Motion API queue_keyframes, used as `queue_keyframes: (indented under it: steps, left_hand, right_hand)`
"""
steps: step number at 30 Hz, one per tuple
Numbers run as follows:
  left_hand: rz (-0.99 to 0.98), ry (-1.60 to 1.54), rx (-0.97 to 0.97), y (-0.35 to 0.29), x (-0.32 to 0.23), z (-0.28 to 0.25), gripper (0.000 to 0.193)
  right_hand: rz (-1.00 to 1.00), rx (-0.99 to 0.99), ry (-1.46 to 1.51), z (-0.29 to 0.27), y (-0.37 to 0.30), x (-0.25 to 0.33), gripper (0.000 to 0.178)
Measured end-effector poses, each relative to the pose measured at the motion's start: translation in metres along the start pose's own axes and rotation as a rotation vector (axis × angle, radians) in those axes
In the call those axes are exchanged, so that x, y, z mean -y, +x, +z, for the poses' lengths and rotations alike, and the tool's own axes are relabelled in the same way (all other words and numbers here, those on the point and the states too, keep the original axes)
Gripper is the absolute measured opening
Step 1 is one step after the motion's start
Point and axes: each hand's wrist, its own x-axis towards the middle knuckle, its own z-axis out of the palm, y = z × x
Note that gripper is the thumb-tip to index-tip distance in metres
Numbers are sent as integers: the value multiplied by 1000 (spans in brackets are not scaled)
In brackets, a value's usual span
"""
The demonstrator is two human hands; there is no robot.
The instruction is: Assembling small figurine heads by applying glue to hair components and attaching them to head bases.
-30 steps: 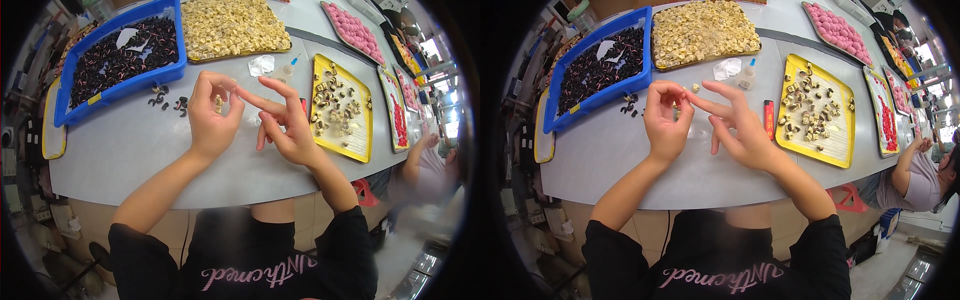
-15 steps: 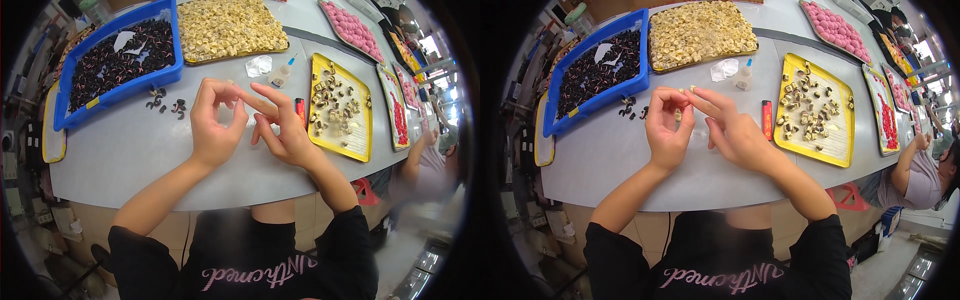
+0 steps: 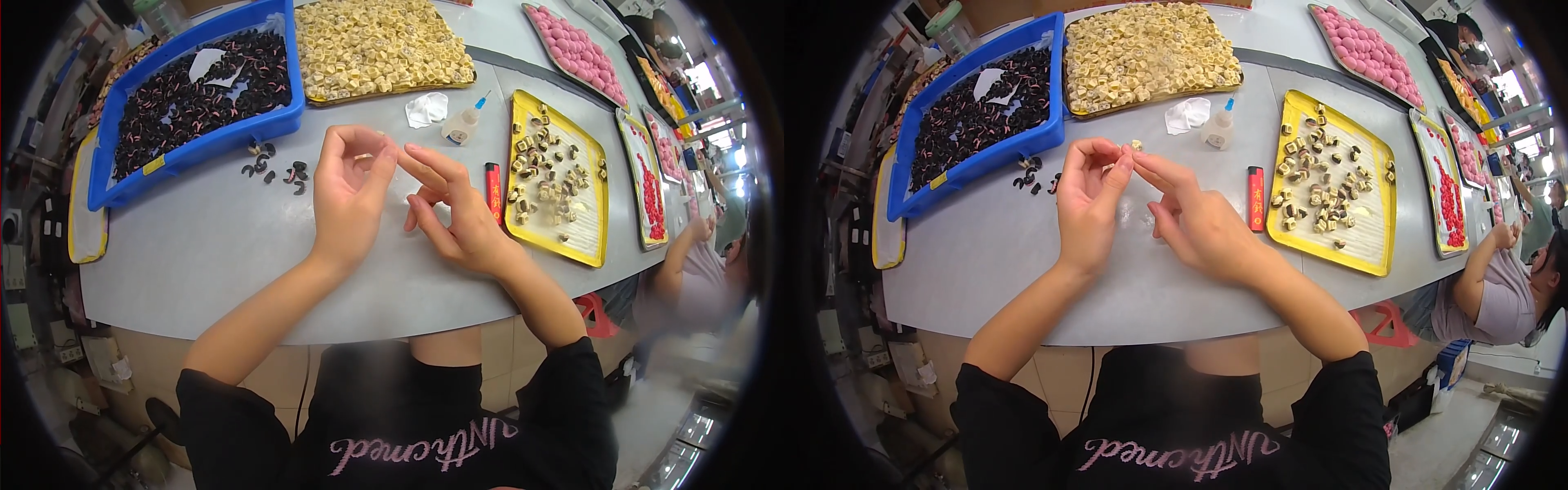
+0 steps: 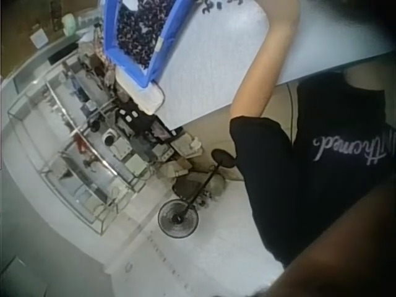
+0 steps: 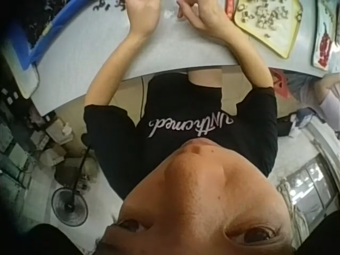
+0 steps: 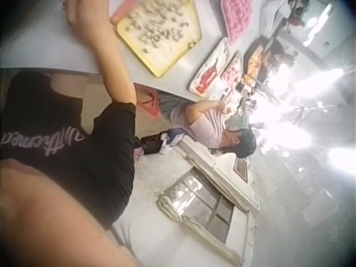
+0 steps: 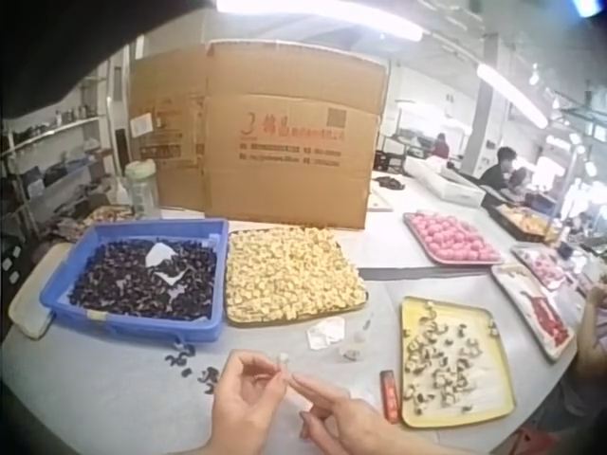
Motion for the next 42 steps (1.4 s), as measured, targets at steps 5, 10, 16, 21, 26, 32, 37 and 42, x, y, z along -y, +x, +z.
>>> queue_keyframes:
  steps: [5, 10, 16, 21, 26, 32, 37, 42]
  left_hand:
    - [-134, -151, -22, 2, -4, -1, 15]
    - [-258, -268, 20, 9, -5, -6, 16]
    - [-344, -489, 154, 12, -12, -11, 14]
    - [-367, -454, 216, 11, -15, -9, 15]
    - [-392, -380, 206, 14, -13, -11, 14]
    - [-388, -347, 188, 13, -12, -13, 12]
    - [-400, -302, 104, 7, -19, 3, 14]
    - [-427, -271, 121, 8, -13, -5, 16]
  right_hand:
    - [-17, -5, -23, 1, 1, -3, 57]
    - [-35, -24, -40, -3, 2, -2, 59]
    - [62, -30, -44, -2, -2, 0, 59]
    - [-65, -79, -25, -6, -3, -3, 63]
    - [8, -14, -92, -12, -1, 6, 61]
    - [40, -16, -121, -17, 1, 12, 58]
    - [-5, -92, -145, -17, -1, 10, 54]
    - [-84, -149, -117, -15, -1, 6, 53]
